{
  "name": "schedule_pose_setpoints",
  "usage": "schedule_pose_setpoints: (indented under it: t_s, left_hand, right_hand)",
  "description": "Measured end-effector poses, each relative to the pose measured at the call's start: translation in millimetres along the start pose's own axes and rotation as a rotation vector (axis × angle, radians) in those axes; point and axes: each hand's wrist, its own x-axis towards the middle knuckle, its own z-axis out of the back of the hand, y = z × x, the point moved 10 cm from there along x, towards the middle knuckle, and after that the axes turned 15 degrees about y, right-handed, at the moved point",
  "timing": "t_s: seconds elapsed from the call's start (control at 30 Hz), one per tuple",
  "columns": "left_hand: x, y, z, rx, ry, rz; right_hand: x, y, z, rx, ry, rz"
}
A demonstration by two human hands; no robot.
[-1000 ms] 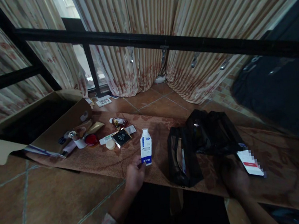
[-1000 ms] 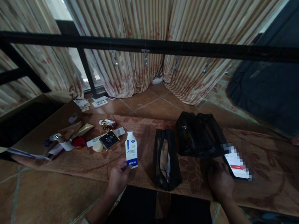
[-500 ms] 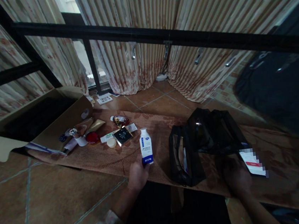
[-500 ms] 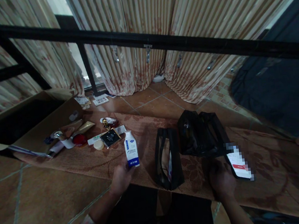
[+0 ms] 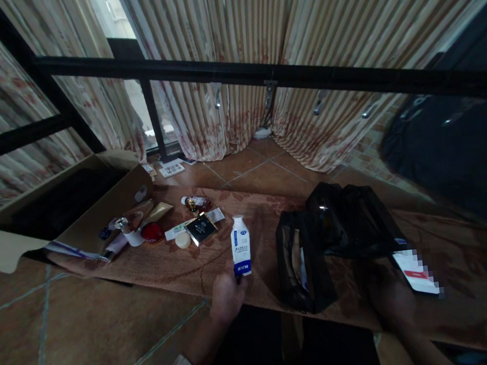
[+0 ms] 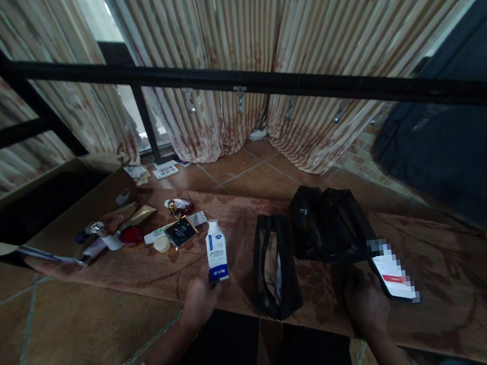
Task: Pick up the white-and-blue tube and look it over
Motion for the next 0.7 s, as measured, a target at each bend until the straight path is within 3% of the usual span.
schedule_pose_setpoints:
  t_s: [0.43, 0.7]
  left_hand:
    - [-3.6, -3.1, -1.6, 0.151, 0.066, 0.087]
    - [-0.4, -1.6, -10.4, 0.260, 0.098, 0.069]
  right_hand:
    - [0.7, 0.7, -2.9, 0.007, 0.016, 0.009]
    - [-1.4, 2.2, -1.6, 0.011, -0.005, 0.031]
